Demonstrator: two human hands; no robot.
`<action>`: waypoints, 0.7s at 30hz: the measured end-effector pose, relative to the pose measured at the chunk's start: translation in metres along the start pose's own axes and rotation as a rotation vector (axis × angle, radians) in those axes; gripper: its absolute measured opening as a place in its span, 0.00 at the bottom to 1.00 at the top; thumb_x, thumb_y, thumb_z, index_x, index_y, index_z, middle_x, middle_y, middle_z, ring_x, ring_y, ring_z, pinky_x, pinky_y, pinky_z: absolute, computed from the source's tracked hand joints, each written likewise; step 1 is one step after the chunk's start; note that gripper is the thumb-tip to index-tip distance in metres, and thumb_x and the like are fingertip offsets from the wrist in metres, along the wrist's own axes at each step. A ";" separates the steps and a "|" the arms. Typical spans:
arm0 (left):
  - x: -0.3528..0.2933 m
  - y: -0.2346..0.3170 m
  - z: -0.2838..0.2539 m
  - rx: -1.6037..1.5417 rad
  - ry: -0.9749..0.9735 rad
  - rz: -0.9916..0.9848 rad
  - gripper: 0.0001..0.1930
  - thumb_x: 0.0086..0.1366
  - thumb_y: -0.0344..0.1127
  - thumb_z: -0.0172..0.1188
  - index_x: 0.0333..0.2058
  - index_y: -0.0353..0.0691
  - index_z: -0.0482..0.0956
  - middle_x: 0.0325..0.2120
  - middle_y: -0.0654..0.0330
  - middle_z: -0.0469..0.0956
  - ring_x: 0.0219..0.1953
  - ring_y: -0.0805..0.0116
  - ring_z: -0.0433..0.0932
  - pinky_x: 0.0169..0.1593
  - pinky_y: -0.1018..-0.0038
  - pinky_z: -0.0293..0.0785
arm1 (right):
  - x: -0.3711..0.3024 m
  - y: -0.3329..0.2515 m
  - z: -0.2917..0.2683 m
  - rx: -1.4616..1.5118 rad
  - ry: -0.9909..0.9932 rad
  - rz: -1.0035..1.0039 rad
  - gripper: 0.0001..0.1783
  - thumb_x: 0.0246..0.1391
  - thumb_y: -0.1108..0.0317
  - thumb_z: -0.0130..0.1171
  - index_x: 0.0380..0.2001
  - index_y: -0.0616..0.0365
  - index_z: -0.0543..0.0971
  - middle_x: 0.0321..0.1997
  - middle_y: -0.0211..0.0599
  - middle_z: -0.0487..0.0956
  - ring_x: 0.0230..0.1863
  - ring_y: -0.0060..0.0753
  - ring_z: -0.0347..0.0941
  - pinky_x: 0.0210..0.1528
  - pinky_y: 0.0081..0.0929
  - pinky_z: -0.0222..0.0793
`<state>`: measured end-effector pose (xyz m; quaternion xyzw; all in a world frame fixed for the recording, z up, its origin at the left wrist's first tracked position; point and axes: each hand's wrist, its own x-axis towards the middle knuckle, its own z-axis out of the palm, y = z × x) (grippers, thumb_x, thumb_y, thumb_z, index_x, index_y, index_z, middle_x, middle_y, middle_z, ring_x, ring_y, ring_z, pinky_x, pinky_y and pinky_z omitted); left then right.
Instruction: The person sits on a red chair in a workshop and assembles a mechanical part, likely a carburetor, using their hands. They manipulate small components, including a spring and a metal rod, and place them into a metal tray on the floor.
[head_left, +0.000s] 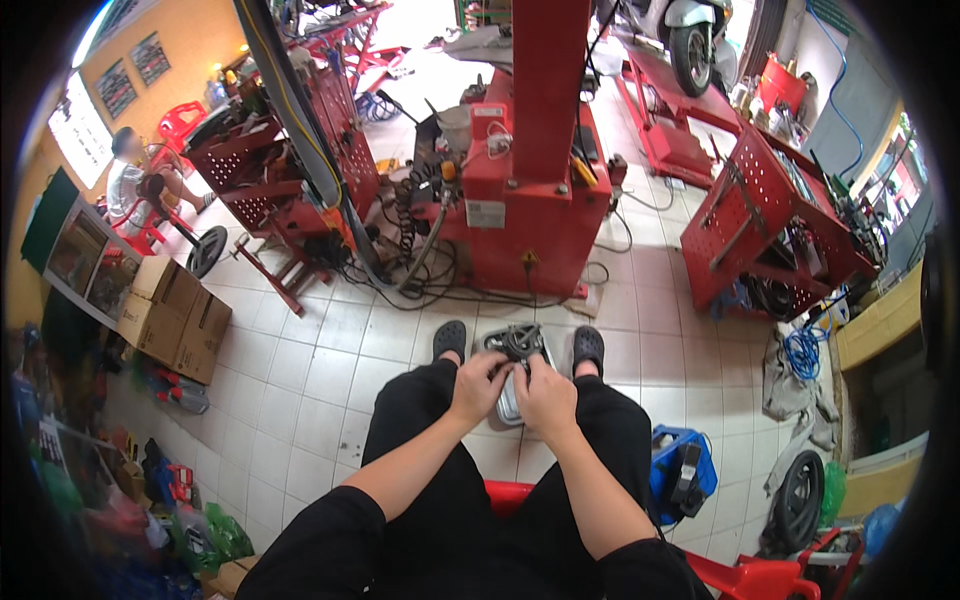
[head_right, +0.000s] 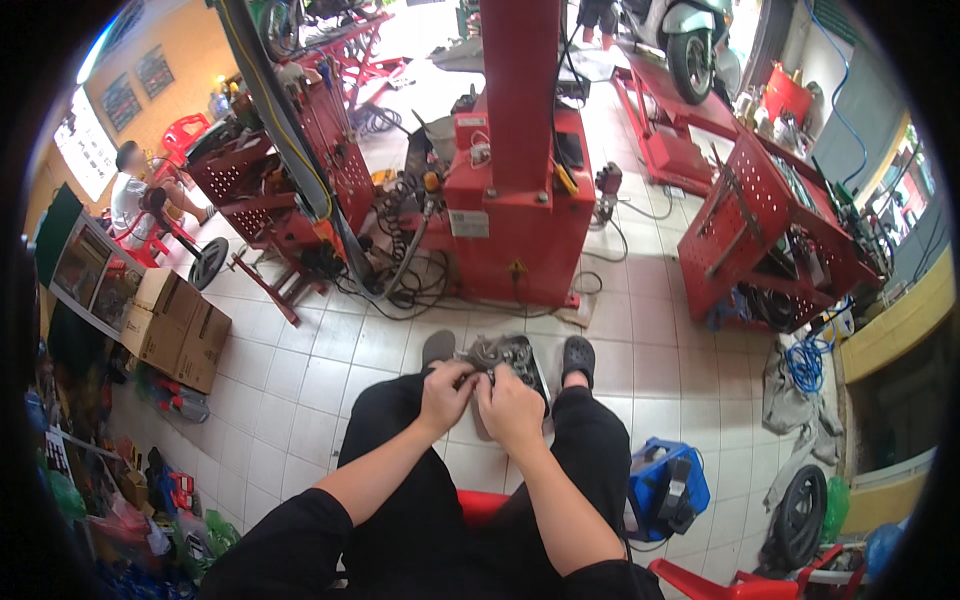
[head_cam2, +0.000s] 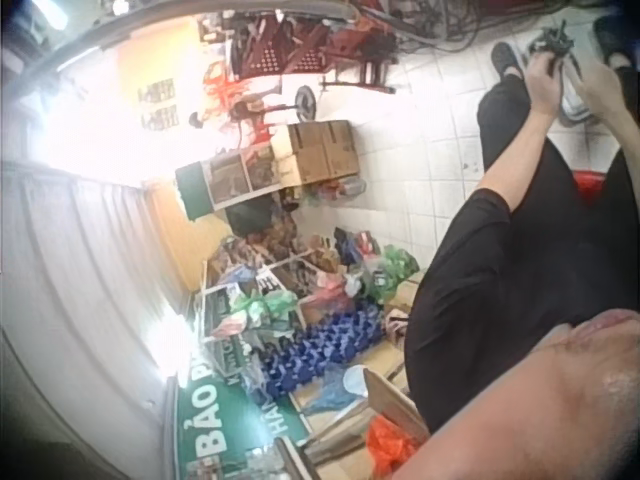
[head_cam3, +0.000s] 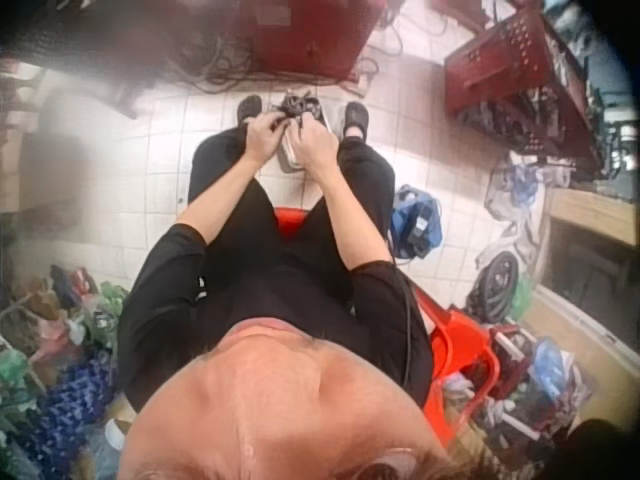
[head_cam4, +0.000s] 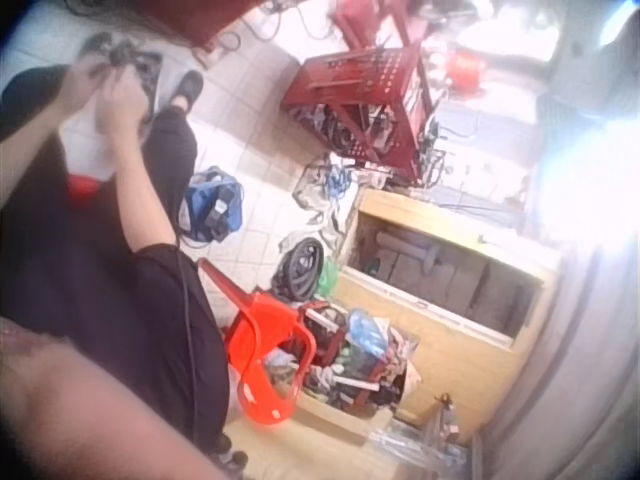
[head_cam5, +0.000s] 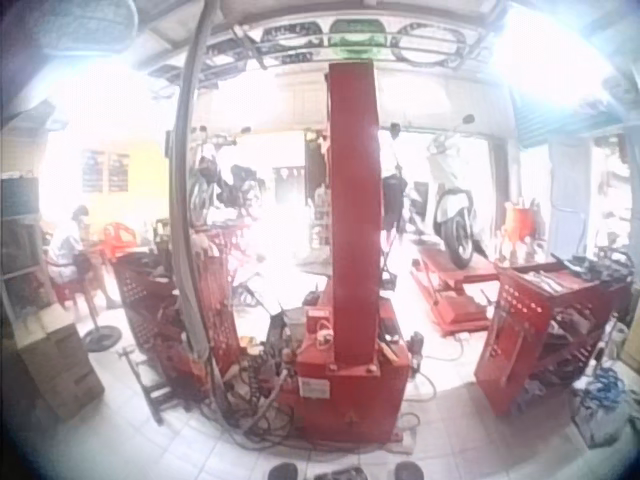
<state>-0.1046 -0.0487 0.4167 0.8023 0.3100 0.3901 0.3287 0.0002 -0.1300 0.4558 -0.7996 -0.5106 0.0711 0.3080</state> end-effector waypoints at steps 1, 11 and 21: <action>-0.001 0.003 0.001 -0.026 0.015 -0.024 0.06 0.52 0.27 0.62 0.30 0.33 0.77 0.28 0.51 0.78 0.27 0.56 0.76 0.33 0.70 0.72 | -0.002 0.001 0.003 -0.044 0.006 -0.013 0.15 0.55 0.57 0.49 0.26 0.59 0.71 0.20 0.50 0.76 0.22 0.53 0.75 0.25 0.45 0.70; -0.003 0.006 0.004 -0.054 0.037 -0.071 0.07 0.53 0.29 0.62 0.30 0.33 0.77 0.27 0.51 0.77 0.27 0.58 0.77 0.31 0.71 0.73 | -0.004 -0.011 -0.001 -0.201 0.038 -0.027 0.14 0.55 0.61 0.48 0.23 0.59 0.72 0.18 0.47 0.76 0.20 0.49 0.75 0.24 0.42 0.70; -0.004 0.002 0.006 -0.033 0.050 -0.063 0.07 0.53 0.29 0.62 0.30 0.33 0.77 0.27 0.51 0.77 0.26 0.58 0.77 0.31 0.71 0.73 | -0.004 -0.012 0.001 -0.126 0.022 0.017 0.16 0.56 0.60 0.46 0.22 0.58 0.73 0.19 0.50 0.76 0.19 0.48 0.75 0.23 0.41 0.69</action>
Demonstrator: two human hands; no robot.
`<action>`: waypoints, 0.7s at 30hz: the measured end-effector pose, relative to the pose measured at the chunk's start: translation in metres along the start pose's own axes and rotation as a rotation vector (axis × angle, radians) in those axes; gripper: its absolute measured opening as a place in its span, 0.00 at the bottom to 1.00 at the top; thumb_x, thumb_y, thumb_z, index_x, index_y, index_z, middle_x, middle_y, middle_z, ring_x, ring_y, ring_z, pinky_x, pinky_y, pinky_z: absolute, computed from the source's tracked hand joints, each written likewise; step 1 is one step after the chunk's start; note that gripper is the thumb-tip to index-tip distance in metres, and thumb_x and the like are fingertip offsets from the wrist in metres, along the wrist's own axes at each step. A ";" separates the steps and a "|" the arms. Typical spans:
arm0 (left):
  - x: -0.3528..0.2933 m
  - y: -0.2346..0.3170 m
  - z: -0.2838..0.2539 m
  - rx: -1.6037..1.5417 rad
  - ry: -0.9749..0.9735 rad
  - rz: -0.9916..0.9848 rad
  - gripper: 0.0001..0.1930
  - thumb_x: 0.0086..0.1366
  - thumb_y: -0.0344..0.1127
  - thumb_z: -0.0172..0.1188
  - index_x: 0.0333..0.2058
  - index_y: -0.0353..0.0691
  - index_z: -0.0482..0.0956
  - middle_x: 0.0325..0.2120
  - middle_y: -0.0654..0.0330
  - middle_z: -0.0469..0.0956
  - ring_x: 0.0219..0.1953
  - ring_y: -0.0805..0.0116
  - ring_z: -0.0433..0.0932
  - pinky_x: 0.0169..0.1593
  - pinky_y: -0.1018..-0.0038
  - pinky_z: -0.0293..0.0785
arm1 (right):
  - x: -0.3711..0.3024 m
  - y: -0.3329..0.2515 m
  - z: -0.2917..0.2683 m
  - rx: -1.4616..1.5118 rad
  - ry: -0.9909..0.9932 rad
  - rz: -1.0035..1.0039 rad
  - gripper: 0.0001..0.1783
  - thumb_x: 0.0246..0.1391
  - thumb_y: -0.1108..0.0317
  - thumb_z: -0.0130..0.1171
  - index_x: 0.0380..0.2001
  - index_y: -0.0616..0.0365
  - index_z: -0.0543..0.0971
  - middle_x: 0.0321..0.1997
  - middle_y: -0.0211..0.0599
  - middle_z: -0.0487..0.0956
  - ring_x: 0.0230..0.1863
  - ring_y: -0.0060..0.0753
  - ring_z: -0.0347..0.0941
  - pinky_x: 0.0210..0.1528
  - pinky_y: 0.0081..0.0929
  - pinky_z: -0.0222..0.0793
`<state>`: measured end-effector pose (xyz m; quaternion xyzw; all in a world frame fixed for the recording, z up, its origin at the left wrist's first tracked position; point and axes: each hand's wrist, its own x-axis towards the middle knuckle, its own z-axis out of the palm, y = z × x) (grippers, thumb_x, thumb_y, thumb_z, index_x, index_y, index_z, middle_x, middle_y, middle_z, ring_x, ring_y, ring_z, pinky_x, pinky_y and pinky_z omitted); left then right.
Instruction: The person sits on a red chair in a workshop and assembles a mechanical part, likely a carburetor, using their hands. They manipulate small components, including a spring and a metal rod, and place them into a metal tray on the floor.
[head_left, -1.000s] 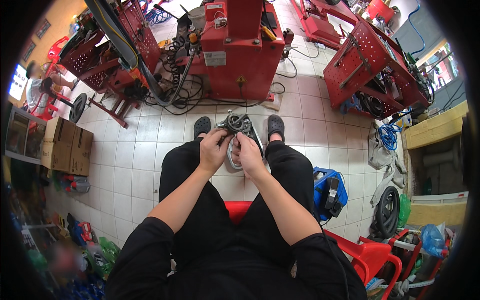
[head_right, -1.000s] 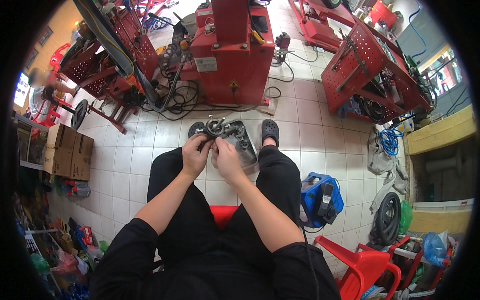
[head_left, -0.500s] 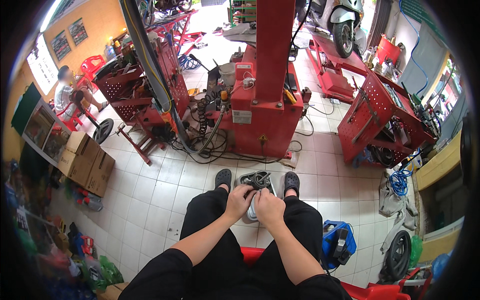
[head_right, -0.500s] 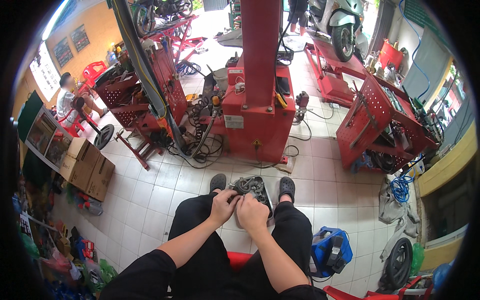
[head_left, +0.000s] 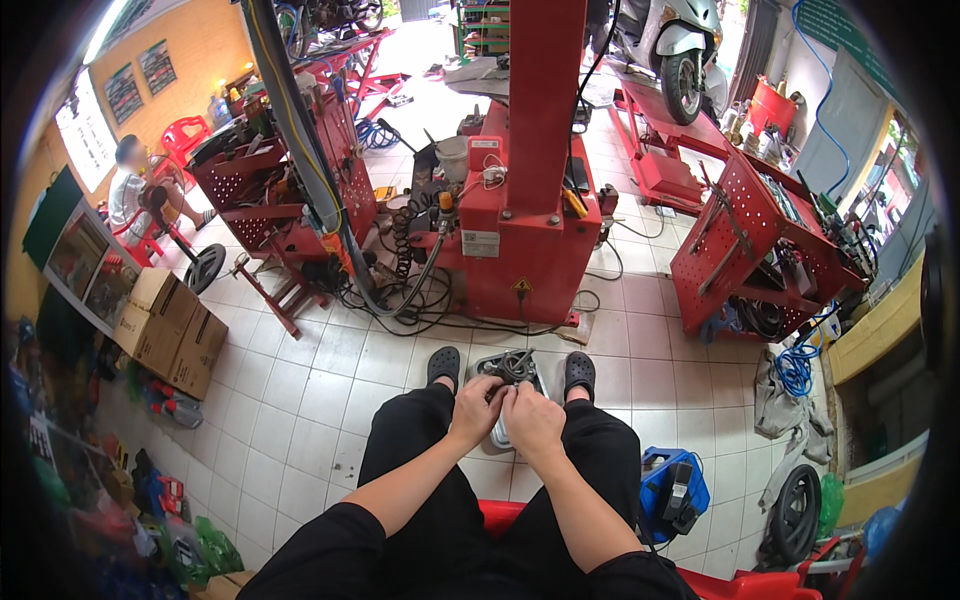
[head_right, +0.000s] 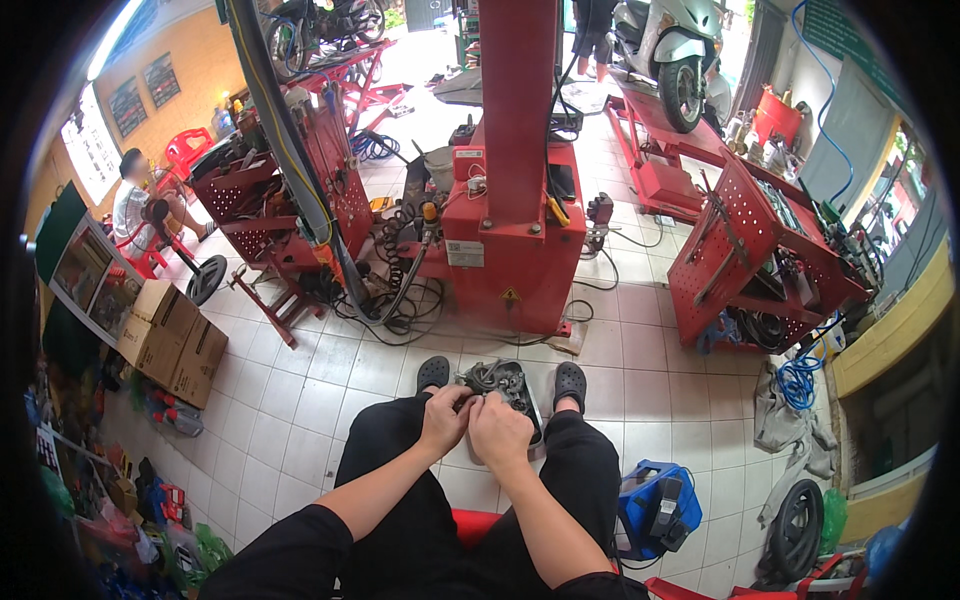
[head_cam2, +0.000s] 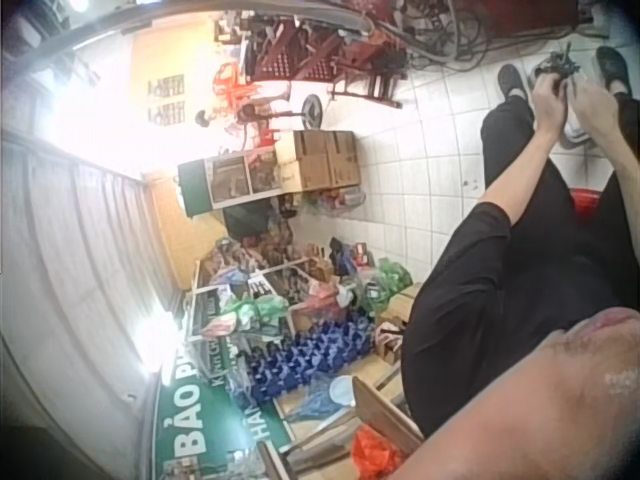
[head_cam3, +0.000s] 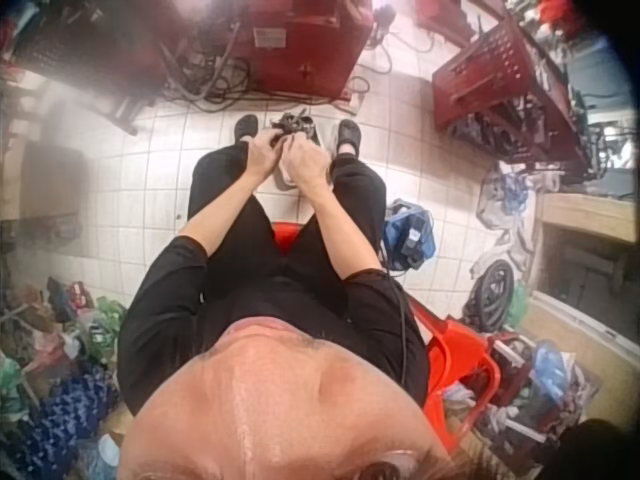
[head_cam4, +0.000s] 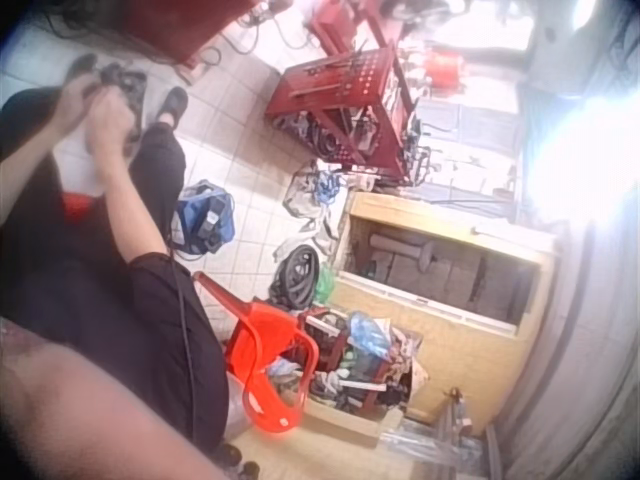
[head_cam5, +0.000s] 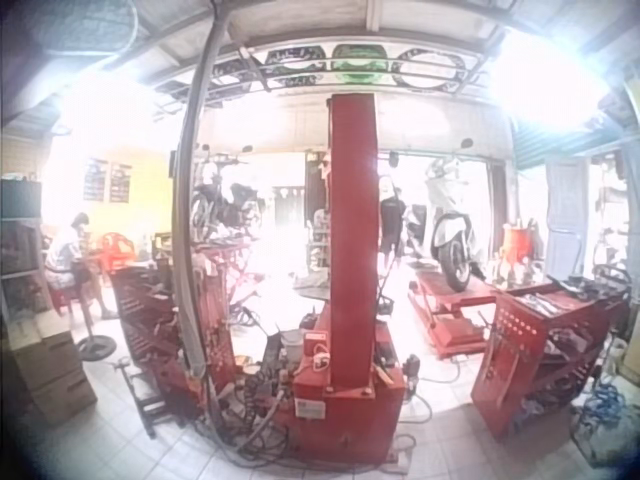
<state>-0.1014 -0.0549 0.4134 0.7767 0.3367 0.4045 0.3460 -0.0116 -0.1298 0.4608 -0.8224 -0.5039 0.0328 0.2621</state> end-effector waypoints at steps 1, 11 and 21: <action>0.000 0.001 -0.001 -0.011 -0.006 -0.007 0.07 0.53 0.29 0.62 0.30 0.33 0.77 0.28 0.51 0.77 0.26 0.58 0.77 0.32 0.71 0.73 | -0.001 0.005 0.007 0.042 0.022 0.005 0.16 0.57 0.59 0.45 0.21 0.58 0.72 0.18 0.48 0.76 0.17 0.47 0.73 0.22 0.40 0.68; 0.000 -0.002 0.000 0.031 0.044 0.112 0.07 0.53 0.27 0.62 0.31 0.34 0.77 0.29 0.51 0.76 0.32 0.53 0.76 0.34 0.67 0.73 | 0.005 0.018 0.019 1.521 -0.479 0.674 0.16 0.61 0.57 0.38 0.19 0.47 0.61 0.11 0.20 0.53 0.10 0.17 0.45 0.13 0.21 0.40; 0.001 -0.001 -0.001 -0.038 0.014 0.038 0.07 0.51 0.26 0.63 0.29 0.33 0.76 0.27 0.52 0.76 0.28 0.56 0.76 0.33 0.70 0.70 | 0.007 0.036 0.036 1.463 -0.432 0.585 0.16 0.59 0.56 0.43 0.23 0.53 0.66 0.12 0.25 0.59 0.11 0.27 0.53 0.16 0.27 0.49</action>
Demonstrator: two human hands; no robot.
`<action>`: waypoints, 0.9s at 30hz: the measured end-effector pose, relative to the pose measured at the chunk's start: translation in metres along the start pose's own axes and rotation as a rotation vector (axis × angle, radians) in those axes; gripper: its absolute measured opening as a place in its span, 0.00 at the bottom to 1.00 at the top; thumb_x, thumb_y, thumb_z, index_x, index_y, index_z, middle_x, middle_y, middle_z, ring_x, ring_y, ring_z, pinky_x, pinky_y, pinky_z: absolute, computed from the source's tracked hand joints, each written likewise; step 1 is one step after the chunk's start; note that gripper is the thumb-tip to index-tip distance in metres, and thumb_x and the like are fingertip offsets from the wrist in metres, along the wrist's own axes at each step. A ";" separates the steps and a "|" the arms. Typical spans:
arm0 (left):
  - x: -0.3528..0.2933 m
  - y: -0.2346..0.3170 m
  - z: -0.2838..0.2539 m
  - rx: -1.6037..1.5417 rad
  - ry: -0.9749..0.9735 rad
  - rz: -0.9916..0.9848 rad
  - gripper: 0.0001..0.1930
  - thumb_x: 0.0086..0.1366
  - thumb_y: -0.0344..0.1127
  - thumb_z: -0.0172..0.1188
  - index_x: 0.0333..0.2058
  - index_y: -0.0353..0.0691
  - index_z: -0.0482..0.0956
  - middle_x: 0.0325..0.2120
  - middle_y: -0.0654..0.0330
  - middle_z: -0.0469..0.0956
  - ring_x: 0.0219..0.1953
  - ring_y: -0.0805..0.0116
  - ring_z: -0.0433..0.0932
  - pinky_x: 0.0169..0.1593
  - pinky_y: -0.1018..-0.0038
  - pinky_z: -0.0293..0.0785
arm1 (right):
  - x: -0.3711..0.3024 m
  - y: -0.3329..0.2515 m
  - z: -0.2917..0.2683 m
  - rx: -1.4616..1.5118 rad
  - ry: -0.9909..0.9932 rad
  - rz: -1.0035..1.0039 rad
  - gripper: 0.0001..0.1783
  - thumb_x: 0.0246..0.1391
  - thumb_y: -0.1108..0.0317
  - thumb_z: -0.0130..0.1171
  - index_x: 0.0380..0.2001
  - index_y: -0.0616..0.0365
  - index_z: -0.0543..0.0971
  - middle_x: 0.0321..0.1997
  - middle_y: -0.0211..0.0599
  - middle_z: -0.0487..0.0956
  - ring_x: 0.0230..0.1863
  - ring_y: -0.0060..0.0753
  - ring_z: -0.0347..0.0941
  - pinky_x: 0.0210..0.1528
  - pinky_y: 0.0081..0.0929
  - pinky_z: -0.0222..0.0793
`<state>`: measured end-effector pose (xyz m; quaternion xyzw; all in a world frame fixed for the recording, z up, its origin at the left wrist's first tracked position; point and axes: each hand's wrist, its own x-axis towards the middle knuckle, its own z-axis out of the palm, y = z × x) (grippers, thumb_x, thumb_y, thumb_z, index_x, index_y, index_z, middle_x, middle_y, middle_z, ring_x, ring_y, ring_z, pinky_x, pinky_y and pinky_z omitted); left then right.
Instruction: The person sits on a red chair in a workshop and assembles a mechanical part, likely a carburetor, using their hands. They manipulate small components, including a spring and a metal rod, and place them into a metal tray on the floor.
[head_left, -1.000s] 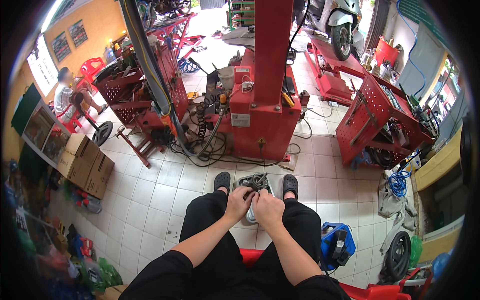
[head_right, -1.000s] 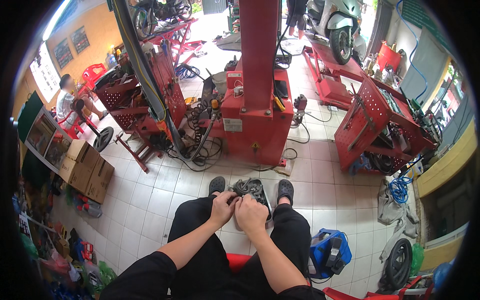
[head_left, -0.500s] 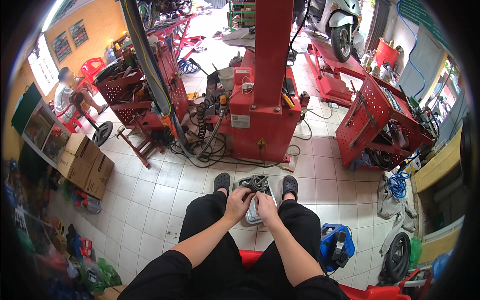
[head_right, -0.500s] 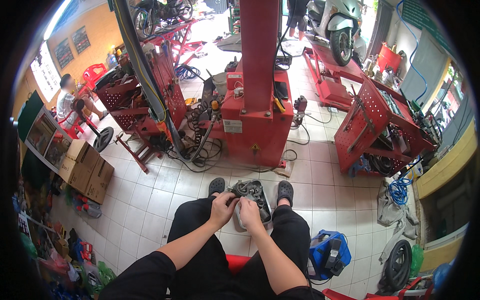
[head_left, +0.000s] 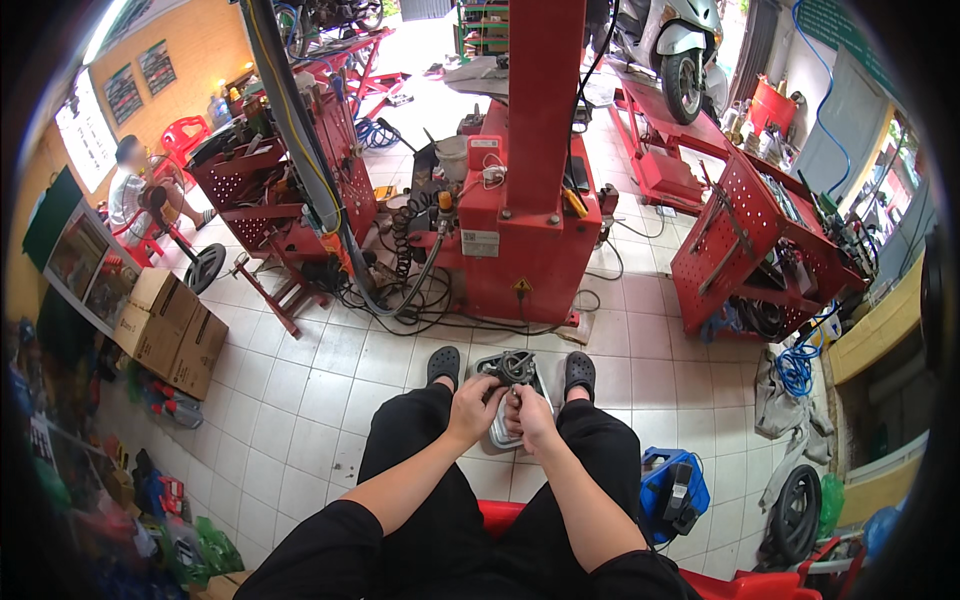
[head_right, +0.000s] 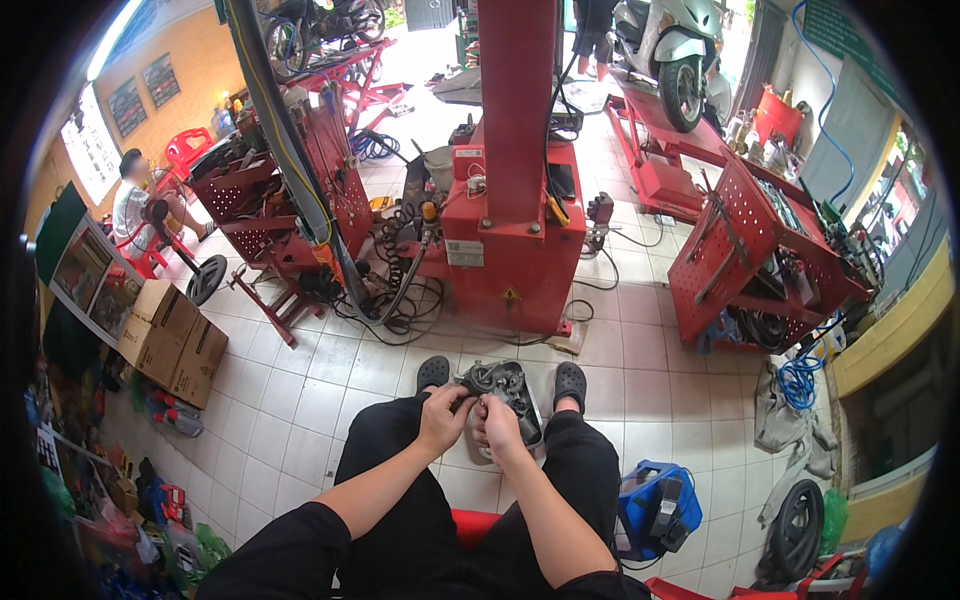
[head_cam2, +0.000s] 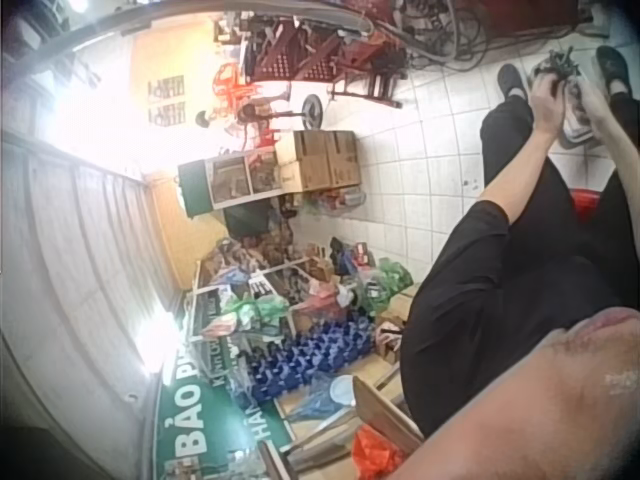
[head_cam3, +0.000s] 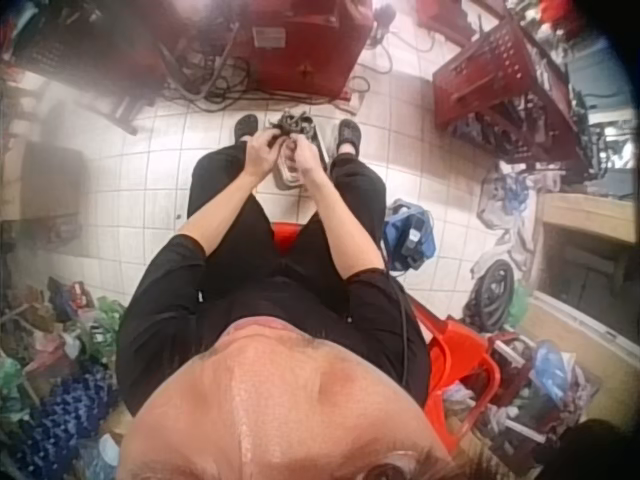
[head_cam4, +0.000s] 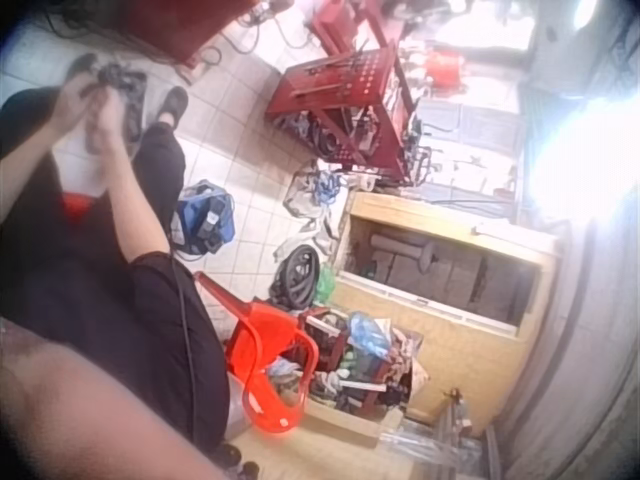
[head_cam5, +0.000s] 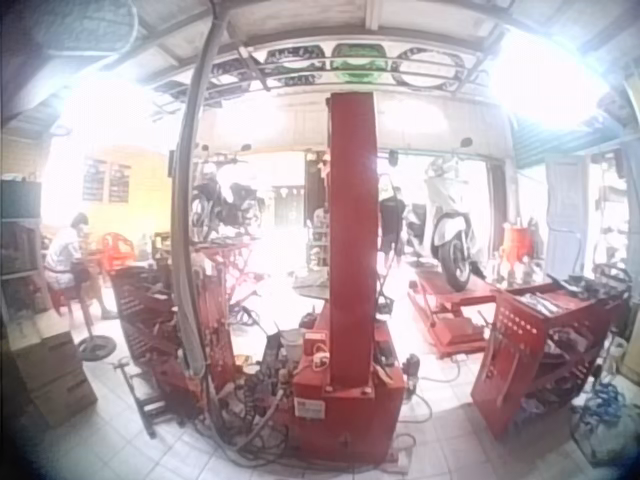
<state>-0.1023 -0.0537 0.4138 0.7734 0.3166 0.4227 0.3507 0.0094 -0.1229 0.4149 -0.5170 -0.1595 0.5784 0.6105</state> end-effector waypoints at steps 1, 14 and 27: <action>0.000 -0.003 0.004 -0.021 -0.001 0.010 0.07 0.51 0.26 0.62 0.30 0.33 0.76 0.26 0.53 0.76 0.28 0.57 0.76 0.32 0.71 0.70 | 0.016 0.020 -0.013 -0.340 0.139 -0.236 0.16 0.59 0.56 0.44 0.25 0.56 0.68 0.12 0.28 0.63 0.11 0.30 0.57 0.17 0.29 0.53; 0.002 -0.002 -0.005 -0.020 0.008 -0.178 0.08 0.56 0.30 0.60 0.32 0.31 0.77 0.28 0.52 0.77 0.28 0.62 0.78 0.32 0.73 0.72 | -0.021 -0.017 0.022 -0.925 0.336 -0.511 0.17 0.50 0.59 0.60 0.35 0.62 0.77 0.17 0.39 0.75 0.19 0.34 0.72 0.25 0.31 0.66; 0.002 -0.009 0.000 -0.045 0.069 -0.216 0.09 0.56 0.32 0.62 0.32 0.32 0.78 0.25 0.53 0.77 0.26 0.64 0.77 0.32 0.73 0.71 | -0.007 -0.004 0.005 -0.801 0.139 -0.410 0.19 0.49 0.60 0.61 0.41 0.60 0.76 0.16 0.34 0.72 0.17 0.23 0.66 0.23 0.24 0.63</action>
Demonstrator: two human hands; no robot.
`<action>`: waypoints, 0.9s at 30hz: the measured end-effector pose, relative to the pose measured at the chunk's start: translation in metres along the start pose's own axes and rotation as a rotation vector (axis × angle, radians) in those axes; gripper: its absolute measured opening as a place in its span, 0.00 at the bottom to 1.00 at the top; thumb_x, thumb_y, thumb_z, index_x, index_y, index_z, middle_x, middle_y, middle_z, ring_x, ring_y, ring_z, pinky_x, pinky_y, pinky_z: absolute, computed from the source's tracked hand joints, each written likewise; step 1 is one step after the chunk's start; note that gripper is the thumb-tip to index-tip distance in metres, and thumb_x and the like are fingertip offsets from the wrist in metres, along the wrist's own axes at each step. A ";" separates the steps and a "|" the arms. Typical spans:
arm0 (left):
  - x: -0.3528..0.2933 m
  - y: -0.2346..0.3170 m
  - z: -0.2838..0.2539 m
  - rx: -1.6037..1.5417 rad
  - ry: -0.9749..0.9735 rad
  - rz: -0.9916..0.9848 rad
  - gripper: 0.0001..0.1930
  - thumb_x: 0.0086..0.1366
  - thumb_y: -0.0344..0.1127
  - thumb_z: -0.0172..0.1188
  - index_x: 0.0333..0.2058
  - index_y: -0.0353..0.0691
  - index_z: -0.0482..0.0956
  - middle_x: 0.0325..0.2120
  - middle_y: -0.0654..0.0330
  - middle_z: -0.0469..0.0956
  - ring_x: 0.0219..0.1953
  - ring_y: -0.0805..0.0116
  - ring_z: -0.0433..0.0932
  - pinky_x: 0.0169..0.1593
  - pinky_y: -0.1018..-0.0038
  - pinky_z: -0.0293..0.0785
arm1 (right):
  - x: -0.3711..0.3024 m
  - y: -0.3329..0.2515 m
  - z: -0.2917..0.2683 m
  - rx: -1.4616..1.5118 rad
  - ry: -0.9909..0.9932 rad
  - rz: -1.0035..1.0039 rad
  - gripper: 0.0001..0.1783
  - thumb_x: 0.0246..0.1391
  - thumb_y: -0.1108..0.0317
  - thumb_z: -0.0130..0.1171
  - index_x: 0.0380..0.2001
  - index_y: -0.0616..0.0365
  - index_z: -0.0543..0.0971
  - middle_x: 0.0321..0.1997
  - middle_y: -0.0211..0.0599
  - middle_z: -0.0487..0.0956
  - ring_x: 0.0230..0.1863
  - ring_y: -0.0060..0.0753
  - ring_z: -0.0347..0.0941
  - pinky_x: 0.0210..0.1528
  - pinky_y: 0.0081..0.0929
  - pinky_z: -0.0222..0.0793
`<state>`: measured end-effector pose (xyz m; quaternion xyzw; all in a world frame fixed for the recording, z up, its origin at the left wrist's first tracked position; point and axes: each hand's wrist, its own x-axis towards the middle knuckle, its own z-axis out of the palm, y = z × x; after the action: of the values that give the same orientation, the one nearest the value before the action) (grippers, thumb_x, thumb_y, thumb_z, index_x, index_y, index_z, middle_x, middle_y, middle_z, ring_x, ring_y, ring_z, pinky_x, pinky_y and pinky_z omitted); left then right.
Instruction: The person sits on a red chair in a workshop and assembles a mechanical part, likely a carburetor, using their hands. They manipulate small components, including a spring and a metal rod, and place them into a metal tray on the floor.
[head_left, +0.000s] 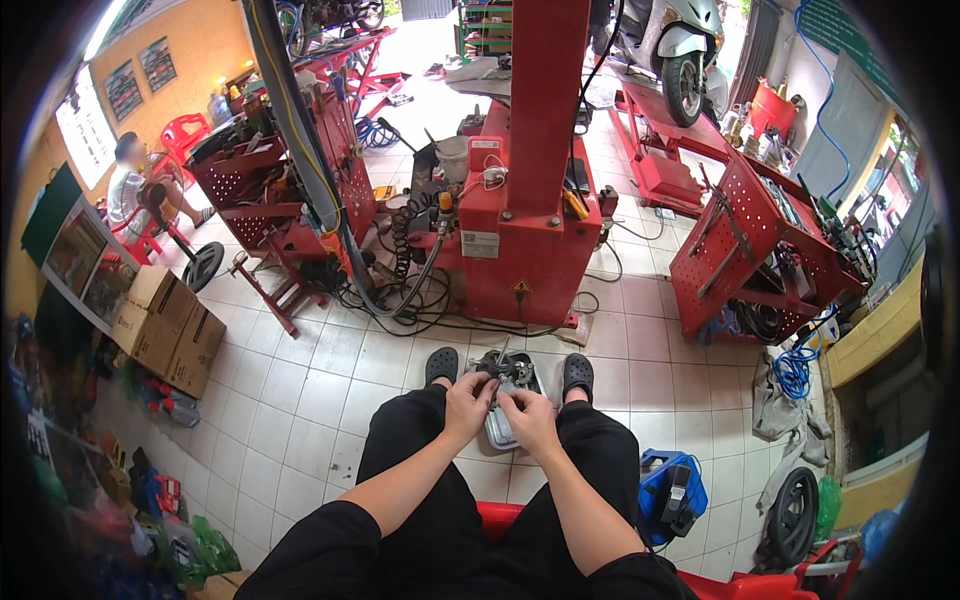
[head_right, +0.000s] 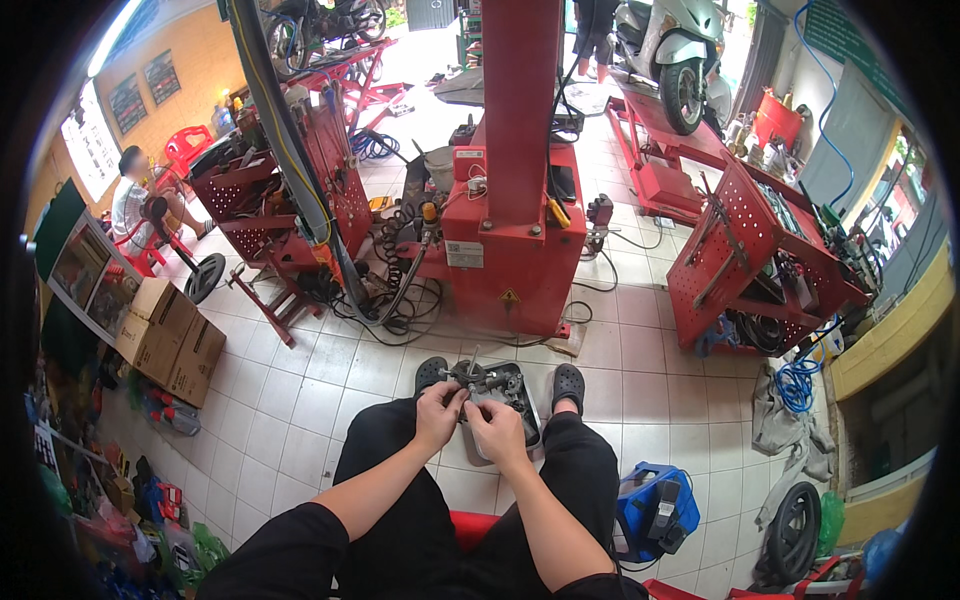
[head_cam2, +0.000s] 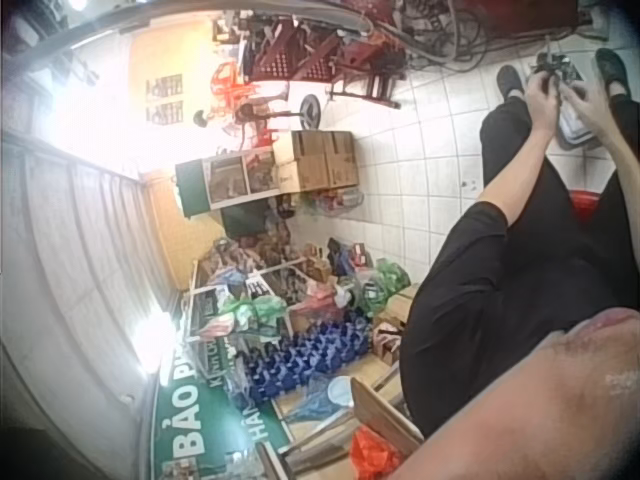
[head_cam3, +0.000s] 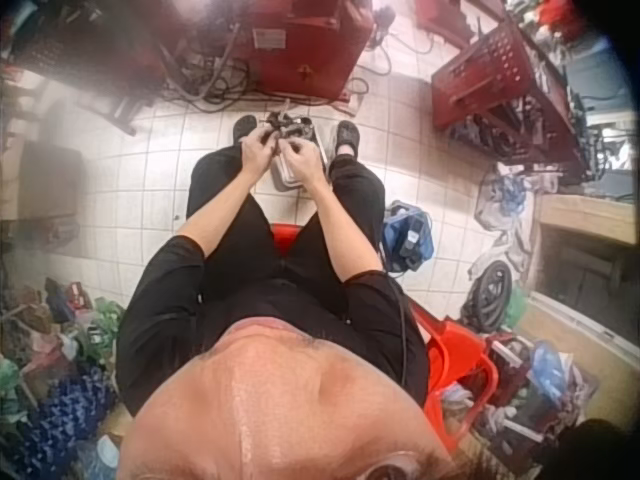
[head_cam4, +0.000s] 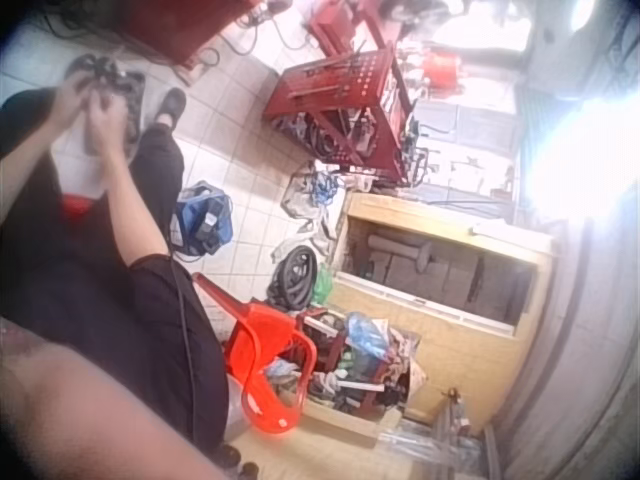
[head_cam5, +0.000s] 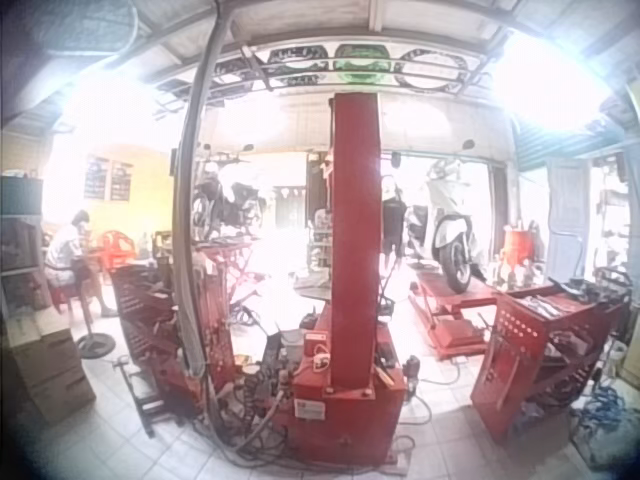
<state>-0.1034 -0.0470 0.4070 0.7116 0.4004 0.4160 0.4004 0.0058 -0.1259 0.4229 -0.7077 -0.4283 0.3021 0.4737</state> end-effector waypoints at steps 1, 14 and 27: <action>0.000 -0.001 0.000 -0.003 0.003 -0.002 0.09 0.56 0.32 0.62 0.32 0.31 0.78 0.25 0.53 0.77 0.26 0.64 0.77 0.32 0.73 0.71 | 0.000 0.001 0.001 0.030 0.033 0.006 0.19 0.49 0.60 0.60 0.42 0.60 0.76 0.16 0.34 0.72 0.17 0.23 0.66 0.23 0.24 0.63; 0.001 0.007 -0.001 -0.051 -0.012 -0.086 0.08 0.53 0.32 0.63 0.29 0.34 0.79 0.24 0.55 0.79 0.29 0.62 0.76 0.35 0.70 0.71 | -0.006 -0.016 0.000 0.082 0.067 -0.004 0.19 0.49 0.64 0.61 0.42 0.65 0.74 0.17 0.31 0.72 0.20 0.18 0.65 0.23 0.21 0.62; -0.002 -0.014 0.006 -0.046 -0.037 -0.053 0.07 0.56 0.30 0.62 0.31 0.32 0.79 0.23 0.55 0.80 0.26 0.71 0.78 0.32 0.77 0.72 | -0.005 -0.013 0.002 -0.065 0.157 -0.069 0.19 0.48 0.62 0.60 0.41 0.62 0.74 0.17 0.36 0.72 0.18 0.29 0.69 0.23 0.29 0.64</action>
<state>-0.1019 -0.0450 0.3914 0.6990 0.4020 0.4009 0.4349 -0.0028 -0.1271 0.4347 -0.7289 -0.4237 0.2154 0.4927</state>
